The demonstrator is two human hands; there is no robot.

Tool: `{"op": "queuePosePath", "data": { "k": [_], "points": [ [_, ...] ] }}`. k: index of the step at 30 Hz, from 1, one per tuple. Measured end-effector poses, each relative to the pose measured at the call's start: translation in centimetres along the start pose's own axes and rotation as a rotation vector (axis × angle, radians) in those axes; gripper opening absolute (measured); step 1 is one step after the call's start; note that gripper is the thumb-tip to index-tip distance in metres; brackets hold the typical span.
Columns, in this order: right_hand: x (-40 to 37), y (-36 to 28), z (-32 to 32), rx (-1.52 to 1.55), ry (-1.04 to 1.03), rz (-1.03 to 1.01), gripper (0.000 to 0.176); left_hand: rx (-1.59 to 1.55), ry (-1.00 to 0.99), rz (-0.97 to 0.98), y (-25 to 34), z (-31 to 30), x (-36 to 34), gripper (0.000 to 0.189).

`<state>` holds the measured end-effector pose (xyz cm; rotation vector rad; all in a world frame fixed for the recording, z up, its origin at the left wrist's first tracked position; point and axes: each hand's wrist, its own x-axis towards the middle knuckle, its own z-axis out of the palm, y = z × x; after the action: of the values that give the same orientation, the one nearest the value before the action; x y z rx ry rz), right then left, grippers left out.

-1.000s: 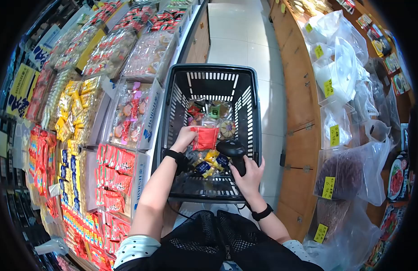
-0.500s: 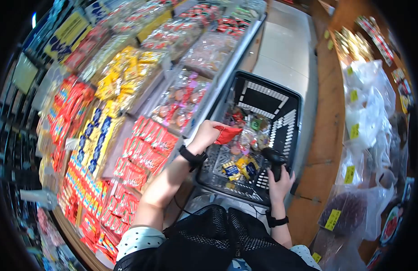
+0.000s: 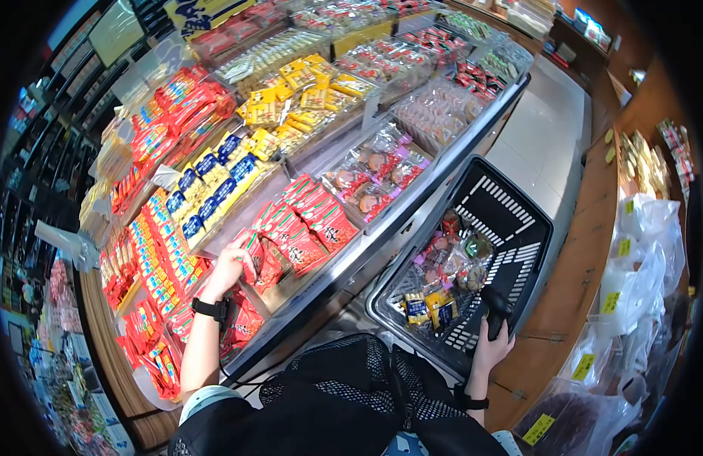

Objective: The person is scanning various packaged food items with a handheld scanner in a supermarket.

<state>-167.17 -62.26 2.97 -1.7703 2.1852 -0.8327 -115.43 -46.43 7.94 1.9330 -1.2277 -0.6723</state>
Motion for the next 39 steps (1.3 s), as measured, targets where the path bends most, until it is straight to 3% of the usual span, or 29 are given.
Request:
{"op": "queuePosePath", "data": {
  "k": [1, 3, 5, 9, 11, 12, 13, 15, 19, 22, 25, 27, 29, 31, 33, 35, 37, 39],
  "points": [
    [-0.1, 0.0, 0.0, -0.005, -0.008, 0.033, 0.056, -0.077, 0.009, -0.070, -1.3, 0.3, -1.0, 0.032],
    [0.0, -0.1, 0.0, -0.019, -0.012, 0.033, 0.057, -0.005, 0.114, 0.008, -2.7, 1.5, -2.9, 0.033],
    [0.1, 0.3, 0.1, -0.004, -0.008, 0.039, 0.057, -0.306, 0.047, -0.214, -2.3, 2.1, -4.3, 0.032],
    [0.0, 0.3, 0.0, -0.076, 0.023, 0.014, 0.056, -0.096, -0.023, -0.067, -2.6, 3.7, -4.8, 0.031],
    [-0.2, -0.1, -0.1, -0.069, 0.029, 0.023, 0.055, 0.405, 0.087, 0.043, 2.0, 3.3, -5.0, 0.027],
    [0.0, 0.0, 0.0, -0.050, 0.021, 0.009, 0.055, 0.655, -0.016, 0.077, 3.5, 2.5, -5.1, 0.017],
    [0.2, 0.0, 0.2, -0.030, 0.012, -0.004, 0.054, 0.653, -0.022, 0.077, 4.4, 2.3, -5.4, 0.017],
    [0.3, -0.1, 0.3, -0.067, 0.029, -0.028, 0.053, 0.983, 0.095, 0.168, 5.7, 2.6, -5.0, 0.012],
    [0.6, -0.5, 0.8, -0.081, 0.061, -0.060, 0.051, 0.797, 0.142, 0.266, 11.3, 3.1, -2.4, 0.022],
    [0.9, -0.1, 1.2, -0.064, 0.105, -0.107, 0.050, 0.599, 0.047, 0.477, 14.0, 6.3, 1.4, 0.027],
    [1.1, -0.4, 1.3, -0.064, 0.116, -0.112, 0.048, 0.319, -0.171, 0.724, 18.8, 11.7, 5.3, 0.023],
    [1.2, -0.6, 1.3, -0.052, 0.115, -0.116, 0.047, 0.160, -0.200, 0.832, 22.7, 16.3, 6.4, 0.019],
    [1.5, -0.2, 1.7, -0.056, 0.151, -0.148, 0.046, 0.332, -0.211, 0.854, 24.1, 22.3, 7.4, 0.013],
    [1.6, -0.2, 1.6, -0.054, 0.162, -0.145, 0.045, 0.845, -0.157, 0.763, 23.1, 30.0, 8.0, 0.010],
    [1.7, -0.8, 1.3, -0.045, 0.145, -0.109, 0.044, 1.066, -0.511, 0.450, 21.0, 36.3, 8.5, 0.017],
    [1.9, -0.5, 1.6, -0.066, 0.190, -0.151, 0.043, 0.996, -0.659, 0.156, 17.6, 40.0, 8.4, 0.022],
    [2.0, -0.9, 1.3, -0.032, 0.159, -0.143, 0.042, 0.946, -0.865, -0.019, 12.2, 43.1, 8.9, 0.039],
    [1.6, -0.8, 1.4, -0.051, 0.131, -0.196, 0.042, 0.703, -1.054, -0.085, 6.9, 44.7, 9.6, 0.059]
  ]
}}
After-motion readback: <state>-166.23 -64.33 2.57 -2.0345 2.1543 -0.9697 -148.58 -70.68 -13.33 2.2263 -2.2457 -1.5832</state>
